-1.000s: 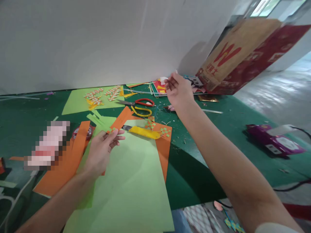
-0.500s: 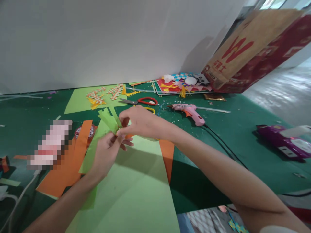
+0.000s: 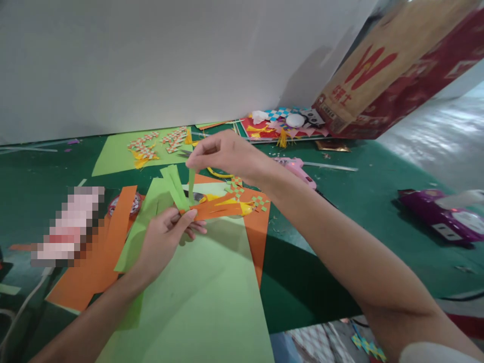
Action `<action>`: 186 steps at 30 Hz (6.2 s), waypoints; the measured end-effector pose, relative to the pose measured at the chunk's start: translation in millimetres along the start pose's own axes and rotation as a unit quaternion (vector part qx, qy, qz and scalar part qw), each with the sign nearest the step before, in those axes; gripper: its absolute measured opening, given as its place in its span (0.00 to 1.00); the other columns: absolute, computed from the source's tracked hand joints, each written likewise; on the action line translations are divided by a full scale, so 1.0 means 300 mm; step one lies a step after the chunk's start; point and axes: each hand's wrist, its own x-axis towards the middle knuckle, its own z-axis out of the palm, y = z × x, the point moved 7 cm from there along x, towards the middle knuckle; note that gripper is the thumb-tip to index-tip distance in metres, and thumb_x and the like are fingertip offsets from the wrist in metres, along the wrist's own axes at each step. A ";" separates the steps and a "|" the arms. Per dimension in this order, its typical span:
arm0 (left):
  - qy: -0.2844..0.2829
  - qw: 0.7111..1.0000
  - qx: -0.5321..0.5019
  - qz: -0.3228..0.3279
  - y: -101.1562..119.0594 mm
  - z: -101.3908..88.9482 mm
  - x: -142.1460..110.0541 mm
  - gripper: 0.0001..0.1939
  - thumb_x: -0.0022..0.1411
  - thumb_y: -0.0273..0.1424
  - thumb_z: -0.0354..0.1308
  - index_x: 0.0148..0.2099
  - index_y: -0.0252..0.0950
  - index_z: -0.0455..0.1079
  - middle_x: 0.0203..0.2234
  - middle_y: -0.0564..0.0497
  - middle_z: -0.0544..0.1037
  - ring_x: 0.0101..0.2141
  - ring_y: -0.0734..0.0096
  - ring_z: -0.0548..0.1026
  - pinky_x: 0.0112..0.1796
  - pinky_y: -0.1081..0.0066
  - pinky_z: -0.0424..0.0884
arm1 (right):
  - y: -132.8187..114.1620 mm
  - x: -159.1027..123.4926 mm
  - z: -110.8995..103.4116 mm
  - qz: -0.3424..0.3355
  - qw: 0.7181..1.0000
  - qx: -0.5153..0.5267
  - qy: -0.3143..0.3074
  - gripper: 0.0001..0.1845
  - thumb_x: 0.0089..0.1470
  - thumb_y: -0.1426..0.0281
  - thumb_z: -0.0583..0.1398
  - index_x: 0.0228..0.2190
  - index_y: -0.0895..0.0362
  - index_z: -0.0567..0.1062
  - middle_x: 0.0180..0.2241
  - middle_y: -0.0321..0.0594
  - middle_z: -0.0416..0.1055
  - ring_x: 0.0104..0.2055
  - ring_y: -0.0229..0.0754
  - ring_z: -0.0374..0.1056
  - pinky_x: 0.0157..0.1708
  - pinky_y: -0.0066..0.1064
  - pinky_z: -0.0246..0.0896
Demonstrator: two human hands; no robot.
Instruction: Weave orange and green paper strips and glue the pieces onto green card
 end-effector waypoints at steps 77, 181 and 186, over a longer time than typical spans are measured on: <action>0.065 0.931 -0.358 -0.014 -0.018 -0.086 0.048 0.14 0.43 0.29 0.72 0.22 0.35 0.67 0.21 0.56 0.75 0.22 0.83 0.69 0.21 0.81 0.61 | 0.155 -0.203 -0.112 0.006 0.958 -0.259 0.123 0.25 0.42 0.55 0.65 0.40 0.55 0.70 0.28 0.37 0.66 0.29 0.40 0.61 0.29 0.34 0.55; 0.046 0.919 -0.387 -0.057 -0.018 -0.074 0.050 0.12 0.52 0.22 0.63 0.21 0.32 0.65 0.16 0.56 0.69 0.16 0.84 0.64 0.18 0.82 0.62 | 0.147 -0.229 -0.009 0.008 0.952 -0.307 -0.009 0.23 0.45 0.53 0.63 0.40 0.54 0.76 0.38 0.41 0.77 0.34 0.43 0.71 0.31 0.30 0.63; 0.026 0.926 -0.371 -0.062 -0.018 -0.069 0.052 0.12 0.53 0.23 0.60 0.20 0.32 0.65 0.15 0.56 0.67 0.16 0.83 0.64 0.19 0.82 0.63 | 0.148 -0.227 -0.004 0.009 0.950 -0.310 -0.022 0.23 0.45 0.52 0.63 0.38 0.54 0.75 0.35 0.40 0.77 0.32 0.41 0.70 0.28 0.29 0.61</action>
